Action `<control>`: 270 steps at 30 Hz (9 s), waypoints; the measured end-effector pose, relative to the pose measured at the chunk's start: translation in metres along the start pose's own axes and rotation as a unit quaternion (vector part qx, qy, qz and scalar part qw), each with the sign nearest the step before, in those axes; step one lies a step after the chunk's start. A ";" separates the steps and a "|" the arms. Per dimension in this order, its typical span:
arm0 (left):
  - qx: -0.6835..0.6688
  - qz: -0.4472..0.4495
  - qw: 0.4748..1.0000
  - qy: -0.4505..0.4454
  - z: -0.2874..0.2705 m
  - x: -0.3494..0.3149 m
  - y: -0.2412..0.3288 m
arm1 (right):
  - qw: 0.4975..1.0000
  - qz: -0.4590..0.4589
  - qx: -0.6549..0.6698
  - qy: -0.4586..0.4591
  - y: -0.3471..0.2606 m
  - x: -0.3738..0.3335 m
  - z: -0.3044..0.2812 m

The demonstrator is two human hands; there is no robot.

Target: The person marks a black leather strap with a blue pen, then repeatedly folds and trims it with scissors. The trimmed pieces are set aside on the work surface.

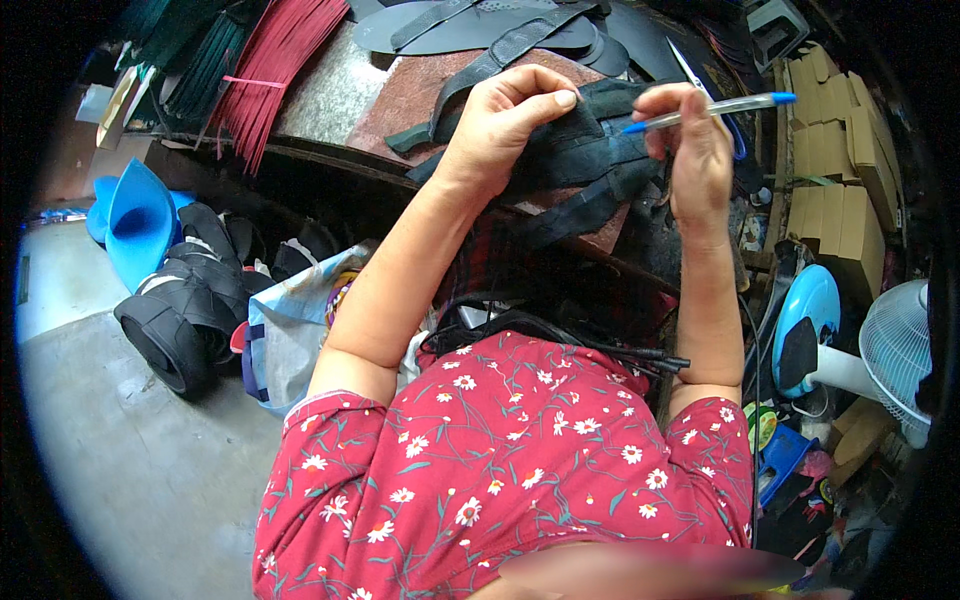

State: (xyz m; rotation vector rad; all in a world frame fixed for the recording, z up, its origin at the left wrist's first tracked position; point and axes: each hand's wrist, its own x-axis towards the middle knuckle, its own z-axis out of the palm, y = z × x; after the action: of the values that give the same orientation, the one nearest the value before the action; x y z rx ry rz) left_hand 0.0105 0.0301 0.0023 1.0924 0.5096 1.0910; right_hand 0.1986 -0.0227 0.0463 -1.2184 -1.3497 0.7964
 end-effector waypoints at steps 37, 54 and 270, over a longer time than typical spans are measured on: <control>-0.008 0.000 1.000 -0.003 0.000 -0.003 -0.002 | 0.988 -0.002 0.136 -0.079 0.001 0.011 0.002; 0.374 0.096 0.921 0.043 0.033 -0.029 0.041 | 0.991 -0.121 0.032 0.043 0.006 -0.024 0.021; 0.615 0.289 0.733 0.003 0.003 -0.029 0.062 | 0.975 -0.184 -0.111 -0.051 0.017 -0.010 0.017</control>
State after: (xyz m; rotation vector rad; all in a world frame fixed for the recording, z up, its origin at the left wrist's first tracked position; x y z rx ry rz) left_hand -0.0273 0.0056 0.0546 2.5553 0.9901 1.2615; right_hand 0.1848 -0.0254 0.0247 -1.0610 -1.7227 0.4579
